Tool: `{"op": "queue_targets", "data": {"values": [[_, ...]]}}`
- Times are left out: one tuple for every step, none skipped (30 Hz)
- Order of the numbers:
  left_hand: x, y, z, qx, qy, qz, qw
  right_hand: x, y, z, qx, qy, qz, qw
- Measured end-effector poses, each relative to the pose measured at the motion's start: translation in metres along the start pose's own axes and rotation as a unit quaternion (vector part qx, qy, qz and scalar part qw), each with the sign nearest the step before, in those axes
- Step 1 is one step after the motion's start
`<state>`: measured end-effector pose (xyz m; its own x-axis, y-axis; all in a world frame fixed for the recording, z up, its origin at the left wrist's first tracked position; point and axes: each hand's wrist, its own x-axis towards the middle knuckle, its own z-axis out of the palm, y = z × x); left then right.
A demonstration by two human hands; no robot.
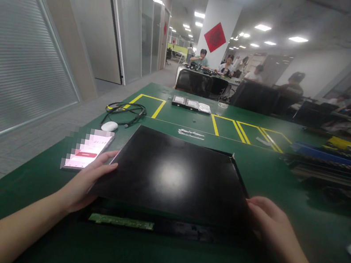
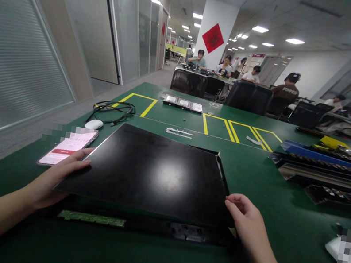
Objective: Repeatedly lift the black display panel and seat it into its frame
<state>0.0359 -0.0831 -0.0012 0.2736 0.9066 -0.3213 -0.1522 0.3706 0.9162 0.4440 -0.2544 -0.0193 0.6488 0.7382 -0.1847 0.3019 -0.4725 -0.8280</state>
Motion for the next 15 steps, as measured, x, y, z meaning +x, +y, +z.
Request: {"op": "queue_targets", "data": {"values": [[-0.0004,0.0002,0.0003,-0.001,0.001,0.002,1.000,0.0003,0.0009,0.0002,-0.001,-0.002,-0.001,1.000],[-0.0007,0.0003,0.0006,-0.001,0.003,0.005,1.000,0.0006,0.0015,0.0003,-0.002,-0.002,-0.004,1.000],[-0.0008,0.0004,0.0008,-0.001,0.005,0.008,1.000,0.0009,0.0019,0.0004,-0.005,-0.002,-0.007,1.000],[-0.0007,0.0005,0.0008,-0.001,0.006,0.009,1.000,0.0011,0.0019,0.0005,-0.008,0.001,-0.010,1.000],[-0.0005,0.0006,0.0009,0.001,0.007,0.009,1.000,0.0012,0.0015,0.0005,-0.011,0.004,-0.012,1.000],[-0.0001,0.0006,0.0009,0.003,0.008,0.008,1.000,0.0011,0.0008,0.0005,-0.015,0.008,-0.011,1.000],[0.0004,0.0006,0.0008,0.005,0.009,0.008,1.000,0.0009,0.0000,0.0005,-0.019,0.010,-0.009,1.000],[0.0010,0.0006,0.0008,0.008,0.010,0.007,1.000,0.0005,-0.0008,0.0006,-0.025,0.012,-0.008,1.000],[0.0016,0.0006,0.0007,0.011,0.010,0.005,1.000,0.0001,-0.0014,0.0007,-0.029,0.014,-0.008,0.999],[0.0021,0.0005,0.0007,0.014,0.011,0.004,1.000,-0.0003,-0.0016,0.0009,-0.032,0.014,-0.008,0.999],[0.0025,0.0003,0.0006,0.015,0.011,0.005,1.000,-0.0005,-0.0014,0.0013,-0.033,0.014,-0.009,0.999],[0.0028,0.0001,0.0005,0.015,0.011,0.005,1.000,-0.0007,-0.0008,0.0018,-0.033,0.015,-0.011,0.999],[0.0029,-0.0001,0.0004,0.015,0.010,0.006,1.000,-0.0006,0.0001,0.0023,-0.033,0.017,-0.014,0.999],[0.0030,-0.0003,0.0003,0.015,0.011,0.009,1.000,-0.0005,0.0011,0.0029,-0.033,0.017,-0.018,0.999],[0.0029,-0.0005,0.0002,0.016,0.013,0.012,1.000,-0.0003,0.0022,0.0034,-0.035,0.019,-0.024,0.999]]}}
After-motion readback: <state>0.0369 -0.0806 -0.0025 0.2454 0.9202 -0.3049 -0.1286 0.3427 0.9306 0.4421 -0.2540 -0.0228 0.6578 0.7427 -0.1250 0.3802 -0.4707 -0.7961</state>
